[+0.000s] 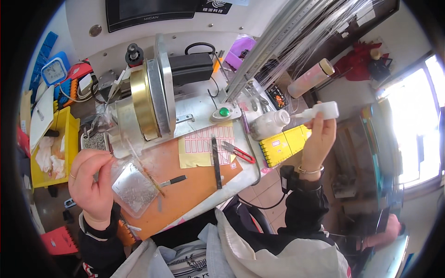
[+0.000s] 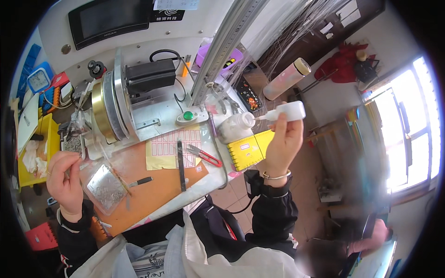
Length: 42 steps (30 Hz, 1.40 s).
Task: Assembling and testing small mechanical components at a workbench.
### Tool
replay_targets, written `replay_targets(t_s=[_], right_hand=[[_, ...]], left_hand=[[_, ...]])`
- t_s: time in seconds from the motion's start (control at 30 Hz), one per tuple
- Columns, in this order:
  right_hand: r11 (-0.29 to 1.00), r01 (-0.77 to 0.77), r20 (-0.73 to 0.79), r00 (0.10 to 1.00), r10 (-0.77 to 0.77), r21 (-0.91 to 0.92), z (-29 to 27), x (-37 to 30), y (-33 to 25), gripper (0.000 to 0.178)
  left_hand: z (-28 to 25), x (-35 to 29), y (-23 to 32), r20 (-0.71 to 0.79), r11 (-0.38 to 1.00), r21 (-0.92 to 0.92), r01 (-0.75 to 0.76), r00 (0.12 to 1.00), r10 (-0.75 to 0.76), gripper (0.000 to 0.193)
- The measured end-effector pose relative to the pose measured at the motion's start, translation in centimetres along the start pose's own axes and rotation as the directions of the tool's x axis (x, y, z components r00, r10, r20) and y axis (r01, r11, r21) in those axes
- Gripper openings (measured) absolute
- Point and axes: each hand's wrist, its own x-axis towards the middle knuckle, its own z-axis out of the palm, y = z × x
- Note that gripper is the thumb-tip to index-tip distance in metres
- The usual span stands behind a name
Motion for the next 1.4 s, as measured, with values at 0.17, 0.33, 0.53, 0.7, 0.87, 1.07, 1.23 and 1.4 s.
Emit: replay_targets(t_s=[0.17,0.33,0.53,0.7,0.87,1.07,1.23,1.4], right_hand=[[0.978,-0.092,0.259,0.956,0.138,-0.185,0.8,-0.4,2.0,0.024],[0.968,-0.14,-0.114,0.98,0.166,0.209,1.9,-5.3,-0.4,0.023],[0.892,0.316,0.772,0.633,0.056,-0.323,6.0,-12.2,-3.5,0.025],[0.862,0.238,0.786,0.564,0.252,-0.447,6.8,-13.2,-2.7,0.017],[0.899,-0.279,0.774,0.462,0.433,-0.336,6.2,-11.0,-3.1,0.015],[0.19,-0.925,0.793,0.38,0.476,0.329,4.2,-8.4,-2.8,0.031],[0.344,-0.911,0.798,0.378,0.469,0.229,4.9,-9.2,-2.2,0.023],[0.716,-0.6,0.561,0.75,0.35,0.356,4.5,-10.6,-4.8,0.035]], left_hand=[[-0.5,-0.3,-0.6,-0.033,1.0,-0.024,0.009,0.999,-0.01,0.021],[-0.2,0.2,-0.6,-0.011,0.999,-0.051,0.0,1.0,0.0,0.022],[-0.4,0.0,-1.0,0.012,0.997,-0.07,-0.022,1.0,0.023,0.024],[-0.4,-0.1,-1.0,-0.005,0.997,-0.073,-0.006,1.0,0.005,0.024],[-0.4,-0.2,-1.1,-0.001,0.997,-0.082,0.009,1.0,-0.009,0.024],[0.3,0.1,-1.4,0.01,0.993,-0.117,0.025,1.0,-0.024,0.024],[-0.8,-0.1,-1.1,-0.014,1.0,-0.016,0.021,1.0,-0.022,0.022],[-0.8,0.6,-1.2,0.071,0.995,-0.103,-0.016,0.997,0.023,0.023]])
